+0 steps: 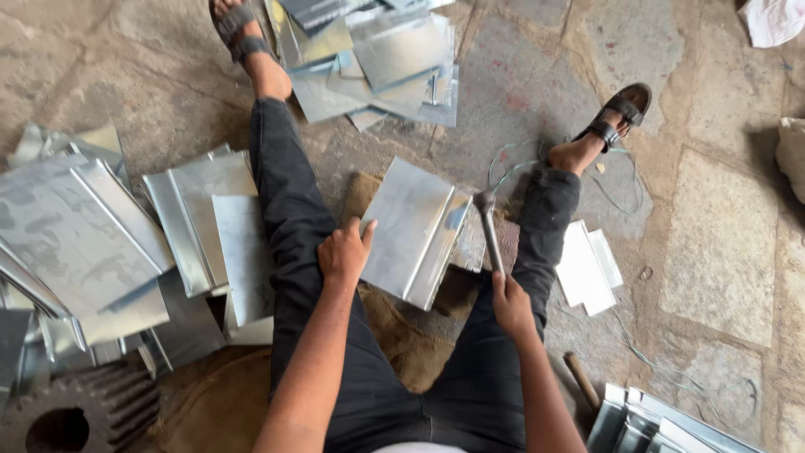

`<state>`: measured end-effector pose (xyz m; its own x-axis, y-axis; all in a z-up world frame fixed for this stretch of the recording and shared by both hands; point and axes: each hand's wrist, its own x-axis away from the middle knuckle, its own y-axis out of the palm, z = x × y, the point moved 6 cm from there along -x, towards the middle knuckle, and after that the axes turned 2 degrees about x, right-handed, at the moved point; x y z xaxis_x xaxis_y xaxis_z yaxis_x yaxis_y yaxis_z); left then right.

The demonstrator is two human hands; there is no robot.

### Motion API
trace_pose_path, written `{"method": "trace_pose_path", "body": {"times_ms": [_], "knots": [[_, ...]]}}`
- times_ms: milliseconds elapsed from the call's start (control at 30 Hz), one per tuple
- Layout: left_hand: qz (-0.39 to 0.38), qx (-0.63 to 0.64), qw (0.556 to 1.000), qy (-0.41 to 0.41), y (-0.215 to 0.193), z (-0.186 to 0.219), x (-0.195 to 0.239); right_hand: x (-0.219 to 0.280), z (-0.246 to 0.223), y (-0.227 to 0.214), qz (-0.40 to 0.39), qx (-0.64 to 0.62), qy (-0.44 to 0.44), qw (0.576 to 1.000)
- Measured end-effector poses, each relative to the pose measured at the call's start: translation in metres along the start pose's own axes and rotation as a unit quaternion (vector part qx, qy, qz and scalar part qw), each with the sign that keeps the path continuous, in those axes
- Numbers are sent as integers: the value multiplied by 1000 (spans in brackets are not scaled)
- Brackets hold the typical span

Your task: The person sits on the floor and uses a hammer to fold the edges of metal sheets over a stone block.

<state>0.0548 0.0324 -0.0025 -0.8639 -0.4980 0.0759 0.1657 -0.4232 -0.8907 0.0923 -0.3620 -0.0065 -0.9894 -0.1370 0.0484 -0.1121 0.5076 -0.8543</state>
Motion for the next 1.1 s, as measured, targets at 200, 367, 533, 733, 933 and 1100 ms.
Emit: {"method": "trace_pose_path", "body": {"times_ms": [200, 367, 533, 733, 933, 1100], "knots": [[-41, 3, 999, -21, 6, -6, 6, 39, 18, 11, -73, -84, 142, 984], [-33, 27, 999, -8, 11, -10, 7, 79, 3, 37, -142, -423, 306, 841], [-22, 43, 997, 64, 18, -3, 16, 82, -6, 40, -146, -413, 290, 851], [-85, -32, 994, 55, 19, 13, 31, 70, -23, 39, -154, -393, 248, 872], [-130, -17, 991, -35, 40, 34, 13, 75, -38, 25, -126, -373, 245, 886], [-103, -18, 994, -27, 57, 83, -46, 71, -38, 19, -111, -376, 227, 892]]}}
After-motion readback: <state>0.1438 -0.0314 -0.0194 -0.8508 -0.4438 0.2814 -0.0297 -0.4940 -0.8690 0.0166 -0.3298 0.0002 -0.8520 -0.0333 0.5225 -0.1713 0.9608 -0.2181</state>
